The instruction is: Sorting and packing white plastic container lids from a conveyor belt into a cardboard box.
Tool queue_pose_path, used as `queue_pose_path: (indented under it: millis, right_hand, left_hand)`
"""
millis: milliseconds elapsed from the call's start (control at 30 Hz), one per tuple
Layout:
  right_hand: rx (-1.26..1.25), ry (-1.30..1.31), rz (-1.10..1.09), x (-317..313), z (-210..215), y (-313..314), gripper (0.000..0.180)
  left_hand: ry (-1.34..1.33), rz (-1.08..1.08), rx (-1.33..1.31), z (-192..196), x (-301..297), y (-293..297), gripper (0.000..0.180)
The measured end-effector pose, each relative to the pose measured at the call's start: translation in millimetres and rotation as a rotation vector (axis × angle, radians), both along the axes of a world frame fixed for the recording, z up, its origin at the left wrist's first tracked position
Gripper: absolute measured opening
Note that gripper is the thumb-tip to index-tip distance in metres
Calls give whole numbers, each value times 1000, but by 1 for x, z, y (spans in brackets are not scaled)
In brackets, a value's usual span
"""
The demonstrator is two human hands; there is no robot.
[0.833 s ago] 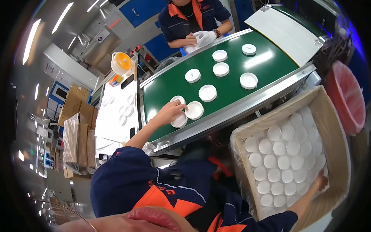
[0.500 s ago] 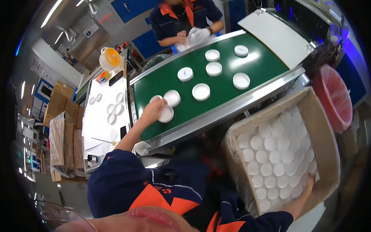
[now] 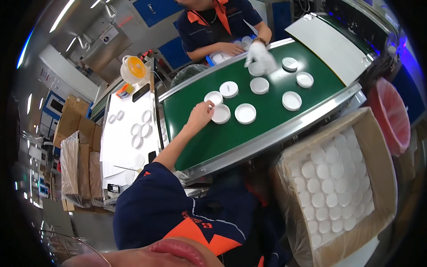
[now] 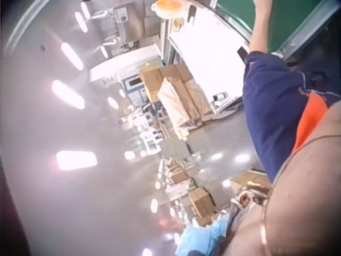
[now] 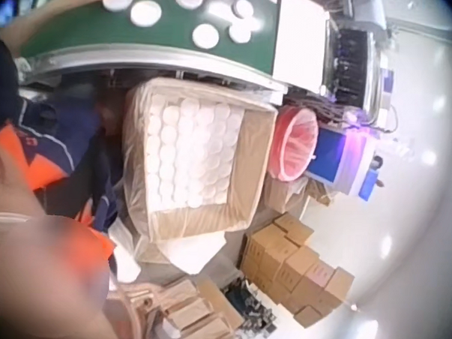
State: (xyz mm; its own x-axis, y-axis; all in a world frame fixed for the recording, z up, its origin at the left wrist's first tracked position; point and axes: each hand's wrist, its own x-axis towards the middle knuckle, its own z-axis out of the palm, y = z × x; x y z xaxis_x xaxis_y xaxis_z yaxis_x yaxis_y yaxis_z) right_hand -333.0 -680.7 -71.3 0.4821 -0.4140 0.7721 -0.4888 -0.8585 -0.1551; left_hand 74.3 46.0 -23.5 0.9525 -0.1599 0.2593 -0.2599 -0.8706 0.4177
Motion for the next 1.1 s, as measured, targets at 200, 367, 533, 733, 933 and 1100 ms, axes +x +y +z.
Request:
queue_pose_path:
  millis: [200, 367, 533, 733, 933, 1100]
  right_hand:
    - [-40, -17, 31, 33, -30, -24, 53]
    - [-66, -16, 22, 55, -51, -32, 54]
    - [-79, -17, 10, 80, -73, -31, 55]
    - [-93, -6, 2, 114, -95, -29, 57]
    - [-101, 5, 3, 150, -109, -17, 58]
    - [-96, 23, -17, 154, -121, 2, 59]
  left_hand:
    - [-33, -13, 31, 6, -10, 12, 20]
    - [27, -9, 24, 13, -10, 9, 18]
    - [50, 7, 25, 12, -13, 7, 17]
    - [21, 14, 54, 9, -17, 5, 17]
    - [31, 44, 88, 10, -29, 10, 16]
    - [10, 39, 123, 13, -32, 23, 18]
